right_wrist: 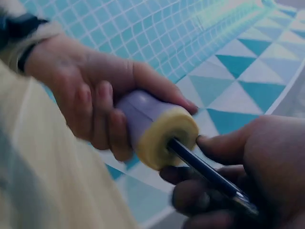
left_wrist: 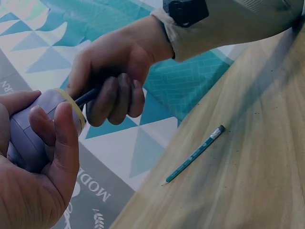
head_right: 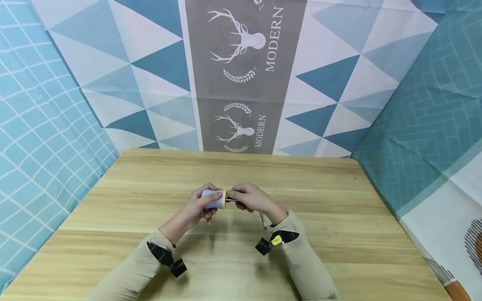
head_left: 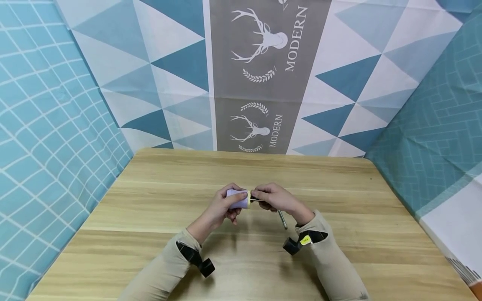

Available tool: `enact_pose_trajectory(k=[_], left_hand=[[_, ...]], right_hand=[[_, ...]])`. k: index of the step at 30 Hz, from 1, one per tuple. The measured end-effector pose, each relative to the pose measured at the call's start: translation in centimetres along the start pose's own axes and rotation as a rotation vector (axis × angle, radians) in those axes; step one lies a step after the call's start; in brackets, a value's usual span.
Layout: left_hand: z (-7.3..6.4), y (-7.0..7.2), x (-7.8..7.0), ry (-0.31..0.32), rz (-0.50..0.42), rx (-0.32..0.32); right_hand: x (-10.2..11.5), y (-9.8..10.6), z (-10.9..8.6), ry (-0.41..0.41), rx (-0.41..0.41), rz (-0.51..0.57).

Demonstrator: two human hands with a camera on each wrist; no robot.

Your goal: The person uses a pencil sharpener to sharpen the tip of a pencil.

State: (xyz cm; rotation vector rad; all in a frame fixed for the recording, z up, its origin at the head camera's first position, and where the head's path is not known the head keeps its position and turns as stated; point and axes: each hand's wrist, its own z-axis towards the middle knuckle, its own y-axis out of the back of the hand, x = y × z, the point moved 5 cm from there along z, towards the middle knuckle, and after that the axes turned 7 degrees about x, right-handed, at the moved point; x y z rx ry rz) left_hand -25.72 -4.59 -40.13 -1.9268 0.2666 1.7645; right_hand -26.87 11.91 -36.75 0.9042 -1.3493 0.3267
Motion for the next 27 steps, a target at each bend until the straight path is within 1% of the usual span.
enact_pose_trajectory(k=[3,4,6,8,11,14,16,18,20,22,24,27], left_hand=[[-0.1,0.4,-0.3,-0.007,-0.012,-0.007],[-0.2,0.5,-0.5,-0.011,-0.018,-0.012],[-0.2,0.7,-0.7,-0.02,-0.033,-0.019],[-0.3,0.9,-1.0,-0.024,-0.049,-0.021],[-0.3,1.0,-1.2,-0.026,-0.061,-0.015],[-0.3,1.1,-1.4,-0.026,-0.065,-0.011],[-0.3,1.1,-1.5,-0.029,-0.064,-0.013],[-0.2,1.1,-1.5,-0.029,-0.062,-0.017],[-0.2,1.1,-1.4,-0.027,-0.06,-0.019],[-0.1,1.1,-1.3,-0.019,-0.058,-0.019],[-0.1,1.1,-1.1,-0.005,-0.058,-0.016],[-0.1,1.0,-0.8,0.005,-0.055,-0.013]], right_hand=[[1.0,0.8,-0.9,0.034,-0.144,-0.176],[1.4,1.0,-1.3,0.048,-0.187,-0.212],[2.0,1.2,-1.9,0.106,-0.245,-0.28],[2.5,1.2,-2.4,0.198,-0.284,-0.367],[2.9,0.9,-2.9,0.392,-0.316,-0.511],[3.2,0.5,-2.9,0.572,-0.364,-0.641],[3.3,0.3,-2.8,0.659,-0.397,-0.704],[3.3,0.1,-2.6,0.717,-0.422,-0.757],[3.3,0.0,-2.5,0.753,-0.431,-0.791],[3.2,-0.1,-2.5,0.756,-0.42,-0.801],[3.0,-0.1,-2.4,0.736,-0.393,-0.785],[2.8,-0.1,-2.4,0.659,-0.34,-0.717]])
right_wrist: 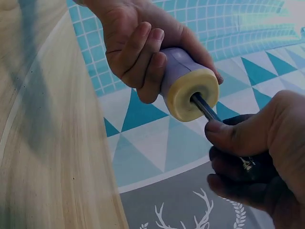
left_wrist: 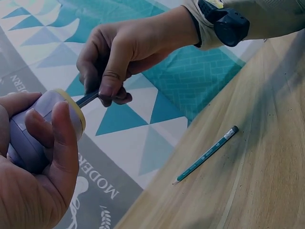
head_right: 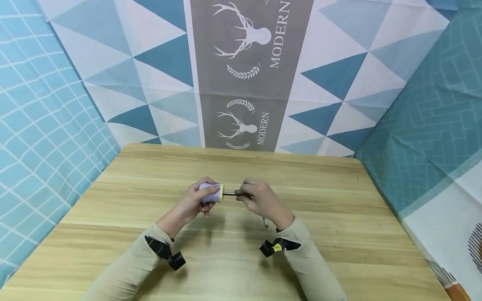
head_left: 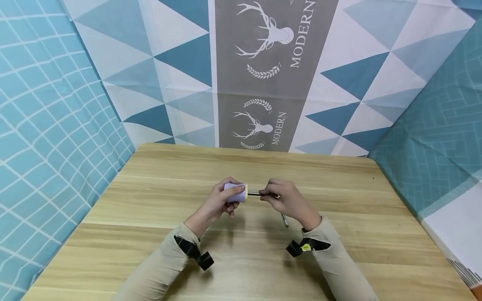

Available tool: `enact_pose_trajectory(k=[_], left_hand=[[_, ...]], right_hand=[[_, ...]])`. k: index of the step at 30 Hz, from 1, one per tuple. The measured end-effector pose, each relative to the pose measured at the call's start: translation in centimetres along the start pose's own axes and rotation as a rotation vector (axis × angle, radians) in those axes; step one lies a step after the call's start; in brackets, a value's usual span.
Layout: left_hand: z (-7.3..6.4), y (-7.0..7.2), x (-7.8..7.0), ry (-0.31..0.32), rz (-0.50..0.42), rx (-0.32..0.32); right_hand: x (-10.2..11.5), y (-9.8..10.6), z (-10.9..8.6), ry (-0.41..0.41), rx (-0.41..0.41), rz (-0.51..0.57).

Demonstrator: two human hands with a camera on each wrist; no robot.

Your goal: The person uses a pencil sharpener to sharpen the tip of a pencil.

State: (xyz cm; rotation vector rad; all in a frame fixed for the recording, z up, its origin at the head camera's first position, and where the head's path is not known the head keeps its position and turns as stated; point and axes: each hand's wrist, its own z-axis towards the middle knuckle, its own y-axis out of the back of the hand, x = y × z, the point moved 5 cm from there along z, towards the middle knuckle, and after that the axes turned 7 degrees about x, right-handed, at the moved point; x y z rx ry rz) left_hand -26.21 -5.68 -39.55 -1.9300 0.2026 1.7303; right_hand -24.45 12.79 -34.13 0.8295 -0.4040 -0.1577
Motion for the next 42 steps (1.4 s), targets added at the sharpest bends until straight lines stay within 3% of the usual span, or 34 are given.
enact_pose_trajectory(k=[8,11,17,22,27,34,42], left_hand=[[0.0,-0.3,0.7,0.018,0.049,0.035],[0.0,-0.4,0.9,0.018,0.06,0.041],[0.1,-0.7,1.0,0.013,0.077,0.044],[0.2,-0.6,1.2,0.014,0.09,0.04],[0.1,-0.4,0.7,0.025,0.07,0.036],[-0.2,0.1,-0.6,0.009,0.024,0.022],[-0.2,0.2,-0.7,0.006,0.015,0.022]], right_hand=[[-0.8,-0.2,-0.5,-0.34,0.262,0.279],[-1.1,-0.4,-0.7,-0.432,0.341,0.387],[-2.1,-0.7,-1.3,-0.504,0.424,0.562],[-2.3,-1.1,-1.7,-0.535,0.479,0.619],[-2.3,-0.6,-1.3,-0.52,0.431,0.582],[-2.4,1.7,-1.3,-0.526,0.233,0.585],[-1.1,2.5,-1.0,-0.413,0.113,0.346]])
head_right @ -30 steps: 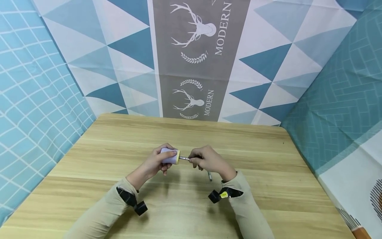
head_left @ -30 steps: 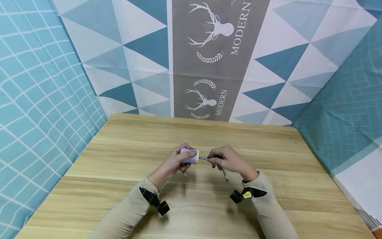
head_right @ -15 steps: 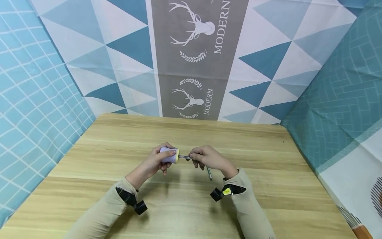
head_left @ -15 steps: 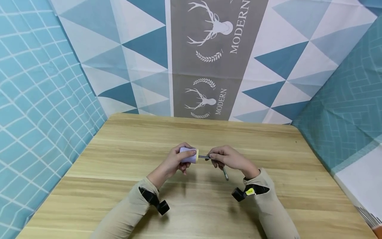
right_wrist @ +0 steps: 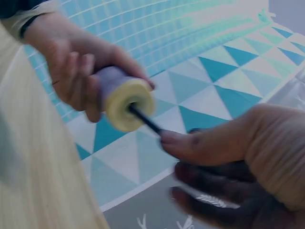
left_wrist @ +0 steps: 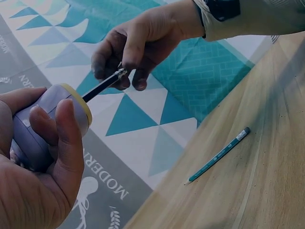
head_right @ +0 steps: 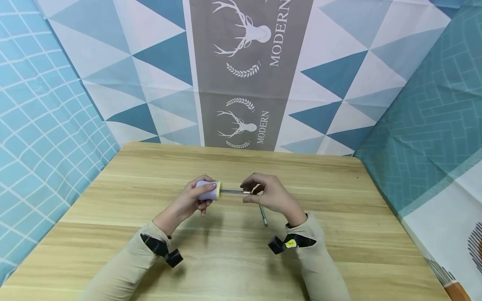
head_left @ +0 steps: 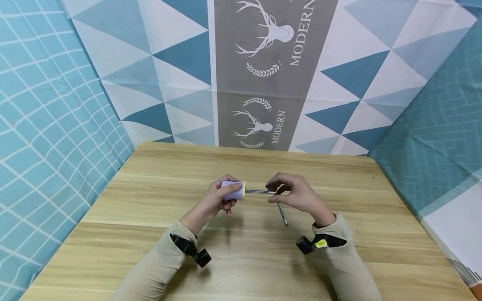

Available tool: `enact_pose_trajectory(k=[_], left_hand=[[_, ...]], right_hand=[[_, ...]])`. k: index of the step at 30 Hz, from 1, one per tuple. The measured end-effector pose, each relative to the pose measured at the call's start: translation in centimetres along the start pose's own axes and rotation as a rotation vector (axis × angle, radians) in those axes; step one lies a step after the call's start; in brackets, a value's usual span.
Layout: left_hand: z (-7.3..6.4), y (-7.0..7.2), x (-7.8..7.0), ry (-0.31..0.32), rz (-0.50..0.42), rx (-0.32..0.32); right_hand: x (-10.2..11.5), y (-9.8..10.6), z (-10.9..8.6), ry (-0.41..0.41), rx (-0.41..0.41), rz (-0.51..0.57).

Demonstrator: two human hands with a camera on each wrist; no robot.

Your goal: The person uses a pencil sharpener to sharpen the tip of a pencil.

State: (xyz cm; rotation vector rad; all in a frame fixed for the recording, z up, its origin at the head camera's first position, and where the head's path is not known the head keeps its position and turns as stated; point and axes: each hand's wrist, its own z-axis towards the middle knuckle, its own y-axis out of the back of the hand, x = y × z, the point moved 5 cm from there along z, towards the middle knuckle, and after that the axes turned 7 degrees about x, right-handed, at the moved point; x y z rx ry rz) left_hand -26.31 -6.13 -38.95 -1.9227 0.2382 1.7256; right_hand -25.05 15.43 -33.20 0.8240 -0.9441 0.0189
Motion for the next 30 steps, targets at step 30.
enact_pose_trajectory(k=[30], left_hand=[[0.0,-0.1,0.3,-0.013,-0.005,-0.014]], right_hand=[[-0.8,-1.2,0.5,-0.118,0.068,-0.006]])
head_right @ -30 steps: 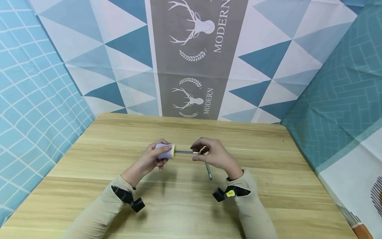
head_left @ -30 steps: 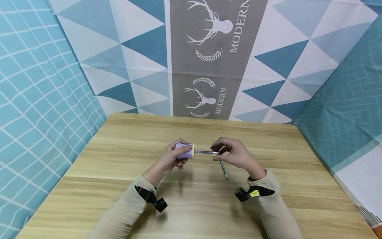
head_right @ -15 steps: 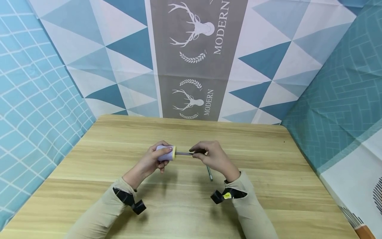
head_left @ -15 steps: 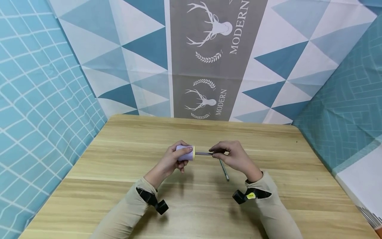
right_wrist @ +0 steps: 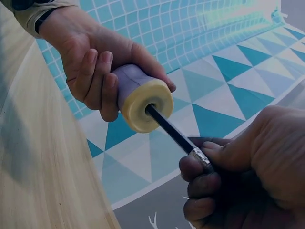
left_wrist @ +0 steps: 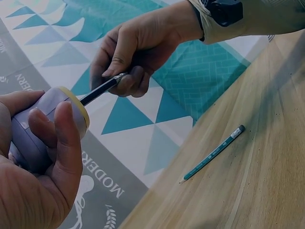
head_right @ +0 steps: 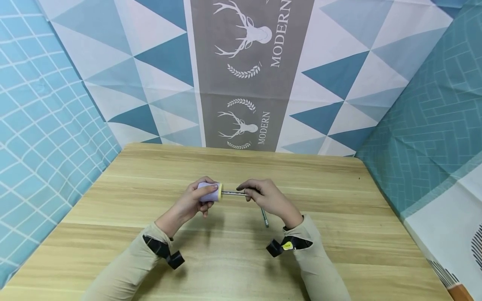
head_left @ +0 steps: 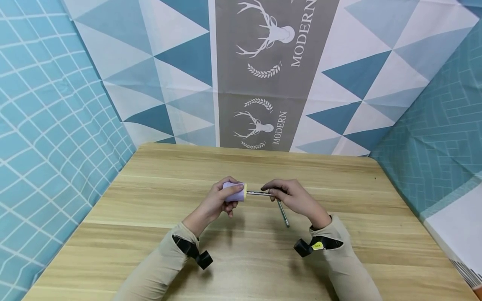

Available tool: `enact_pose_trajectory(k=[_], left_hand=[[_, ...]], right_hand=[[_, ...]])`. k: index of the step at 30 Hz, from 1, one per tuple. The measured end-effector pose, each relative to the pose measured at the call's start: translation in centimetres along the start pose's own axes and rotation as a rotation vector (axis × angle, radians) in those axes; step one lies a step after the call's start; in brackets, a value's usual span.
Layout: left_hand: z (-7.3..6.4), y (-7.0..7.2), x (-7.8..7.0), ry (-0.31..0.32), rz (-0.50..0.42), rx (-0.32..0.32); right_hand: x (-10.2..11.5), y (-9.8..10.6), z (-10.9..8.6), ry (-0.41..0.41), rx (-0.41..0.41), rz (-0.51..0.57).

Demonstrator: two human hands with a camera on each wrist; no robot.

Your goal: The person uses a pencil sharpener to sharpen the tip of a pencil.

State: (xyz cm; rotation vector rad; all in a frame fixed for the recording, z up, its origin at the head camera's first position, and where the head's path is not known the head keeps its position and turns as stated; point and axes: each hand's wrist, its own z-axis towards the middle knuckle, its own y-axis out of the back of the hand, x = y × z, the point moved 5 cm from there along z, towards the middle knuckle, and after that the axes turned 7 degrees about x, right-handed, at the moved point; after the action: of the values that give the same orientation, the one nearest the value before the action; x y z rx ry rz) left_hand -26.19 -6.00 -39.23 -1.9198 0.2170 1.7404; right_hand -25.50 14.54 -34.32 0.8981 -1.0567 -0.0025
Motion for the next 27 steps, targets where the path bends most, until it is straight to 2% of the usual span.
enact_pose_trajectory(k=[5,7,10,14,17,22,27], left_hand=[[0.0,0.0,0.0,-0.002,0.005,-0.003],[0.0,0.0,-0.1,-0.001,0.005,0.0],[0.0,-0.1,-0.1,0.003,0.008,0.004],[0.0,-0.1,0.0,0.006,0.014,0.005],[0.0,-0.1,0.0,0.006,0.016,0.007],[0.1,0.0,0.4,0.013,0.019,0.016],[0.1,-0.2,0.8,0.026,0.018,0.023]], right_hand=[[0.2,0.0,0.0,-0.002,0.006,-0.005],[0.5,0.0,-0.1,0.027,-0.012,-0.036],[1.3,-0.2,-0.1,0.152,-0.057,-0.135],[2.5,-1.0,-0.1,0.381,-0.155,-0.328],[3.3,-1.9,0.0,0.484,-0.231,-0.477],[4.1,-3.4,0.0,0.532,-0.335,-0.698],[4.2,-3.9,-0.1,0.521,-0.361,-0.768]])
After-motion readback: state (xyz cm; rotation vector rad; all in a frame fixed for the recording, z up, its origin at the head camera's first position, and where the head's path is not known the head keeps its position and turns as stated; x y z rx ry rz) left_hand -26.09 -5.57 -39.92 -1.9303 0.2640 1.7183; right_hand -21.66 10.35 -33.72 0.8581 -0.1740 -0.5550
